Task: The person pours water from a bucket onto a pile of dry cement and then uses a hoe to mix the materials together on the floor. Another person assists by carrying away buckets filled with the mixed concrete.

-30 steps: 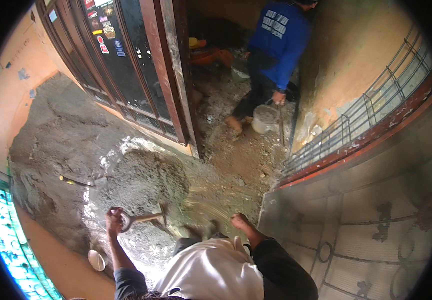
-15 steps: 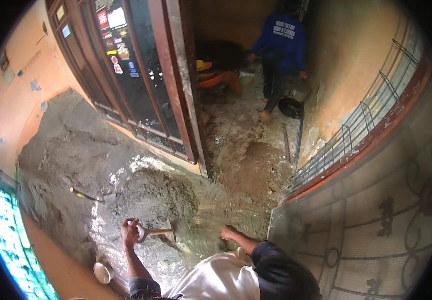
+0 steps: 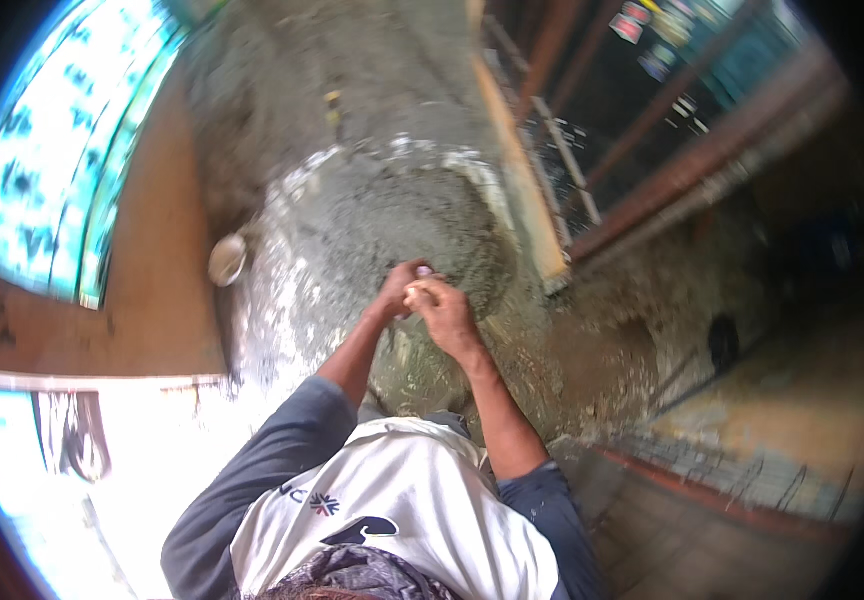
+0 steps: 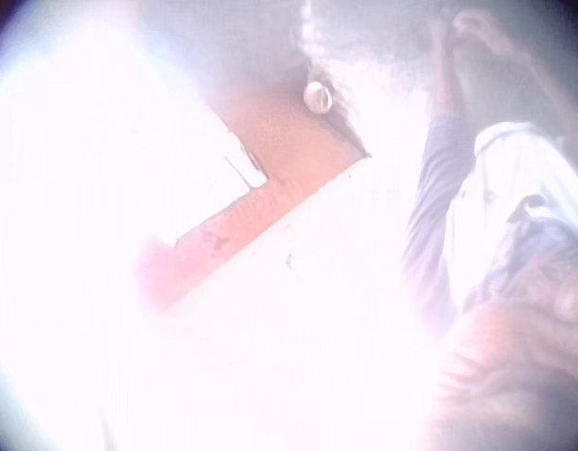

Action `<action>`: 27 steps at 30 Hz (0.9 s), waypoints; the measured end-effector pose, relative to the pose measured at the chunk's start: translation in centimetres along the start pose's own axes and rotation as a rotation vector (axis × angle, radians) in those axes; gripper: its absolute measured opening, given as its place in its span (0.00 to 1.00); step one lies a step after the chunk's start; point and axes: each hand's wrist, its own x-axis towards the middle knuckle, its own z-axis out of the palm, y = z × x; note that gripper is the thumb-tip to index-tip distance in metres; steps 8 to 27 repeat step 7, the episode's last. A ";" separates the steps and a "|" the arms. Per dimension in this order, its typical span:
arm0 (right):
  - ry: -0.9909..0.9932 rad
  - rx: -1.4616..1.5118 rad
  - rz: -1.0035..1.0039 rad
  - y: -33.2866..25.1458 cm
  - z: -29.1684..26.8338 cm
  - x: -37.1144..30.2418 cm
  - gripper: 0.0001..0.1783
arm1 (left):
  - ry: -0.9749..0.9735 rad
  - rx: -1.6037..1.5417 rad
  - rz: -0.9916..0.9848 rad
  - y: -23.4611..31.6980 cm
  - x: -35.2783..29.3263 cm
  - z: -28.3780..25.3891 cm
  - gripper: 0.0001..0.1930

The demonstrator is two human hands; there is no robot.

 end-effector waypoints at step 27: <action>-0.008 -0.448 -0.104 2.1 6.3 1.6 0.12 | 0.064 0.047 0.130 -0.6 -4.2 -4.5 0.17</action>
